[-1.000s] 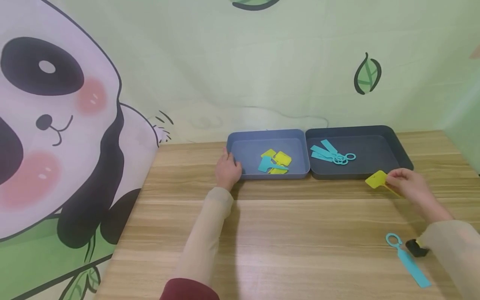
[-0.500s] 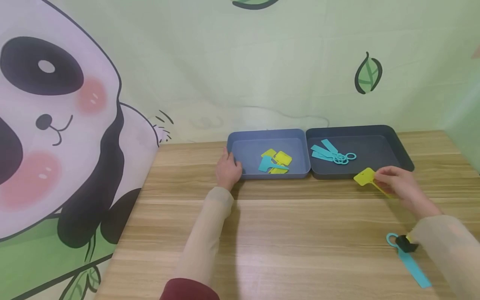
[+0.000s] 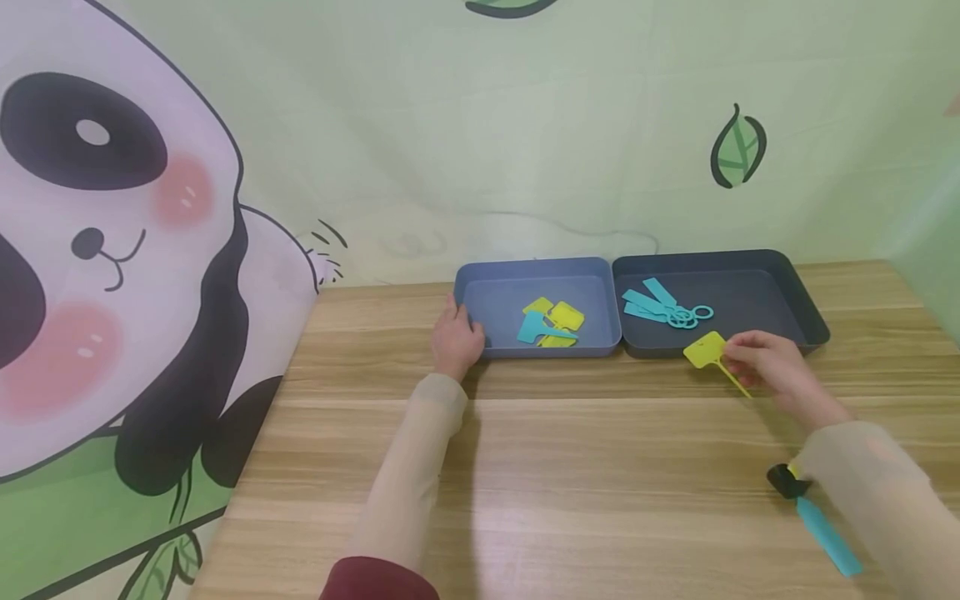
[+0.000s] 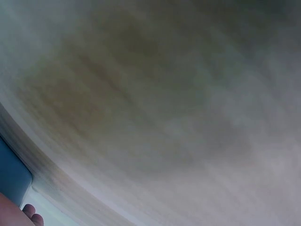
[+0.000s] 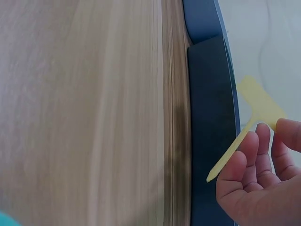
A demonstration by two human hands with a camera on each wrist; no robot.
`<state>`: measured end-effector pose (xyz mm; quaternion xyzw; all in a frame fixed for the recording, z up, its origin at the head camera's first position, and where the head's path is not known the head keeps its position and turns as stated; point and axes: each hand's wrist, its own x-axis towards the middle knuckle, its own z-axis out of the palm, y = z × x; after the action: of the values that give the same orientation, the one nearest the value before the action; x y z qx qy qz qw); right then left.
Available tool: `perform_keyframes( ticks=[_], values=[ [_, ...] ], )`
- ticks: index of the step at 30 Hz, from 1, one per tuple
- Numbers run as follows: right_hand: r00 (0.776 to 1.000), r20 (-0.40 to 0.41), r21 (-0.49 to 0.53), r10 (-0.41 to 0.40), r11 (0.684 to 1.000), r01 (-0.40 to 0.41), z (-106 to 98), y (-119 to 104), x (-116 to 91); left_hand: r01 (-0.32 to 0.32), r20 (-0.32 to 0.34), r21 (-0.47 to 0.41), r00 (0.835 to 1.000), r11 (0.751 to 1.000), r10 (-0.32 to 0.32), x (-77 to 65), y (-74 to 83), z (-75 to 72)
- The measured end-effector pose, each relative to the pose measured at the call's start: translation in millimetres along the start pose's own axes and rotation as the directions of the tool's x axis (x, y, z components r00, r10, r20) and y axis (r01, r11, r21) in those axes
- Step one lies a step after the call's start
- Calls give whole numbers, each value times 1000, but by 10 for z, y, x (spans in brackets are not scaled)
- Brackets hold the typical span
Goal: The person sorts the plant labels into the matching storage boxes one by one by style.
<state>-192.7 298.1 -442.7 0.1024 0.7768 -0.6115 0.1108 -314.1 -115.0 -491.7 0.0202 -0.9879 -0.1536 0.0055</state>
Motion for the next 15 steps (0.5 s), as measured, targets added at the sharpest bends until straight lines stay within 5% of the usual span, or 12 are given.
perform_keyframes(
  ticks=[15],
  values=[
    [997,78,65,25,997,-30,206,-136,14,6,17,6,1000,1000,-6,10,-7,1]
  ],
)
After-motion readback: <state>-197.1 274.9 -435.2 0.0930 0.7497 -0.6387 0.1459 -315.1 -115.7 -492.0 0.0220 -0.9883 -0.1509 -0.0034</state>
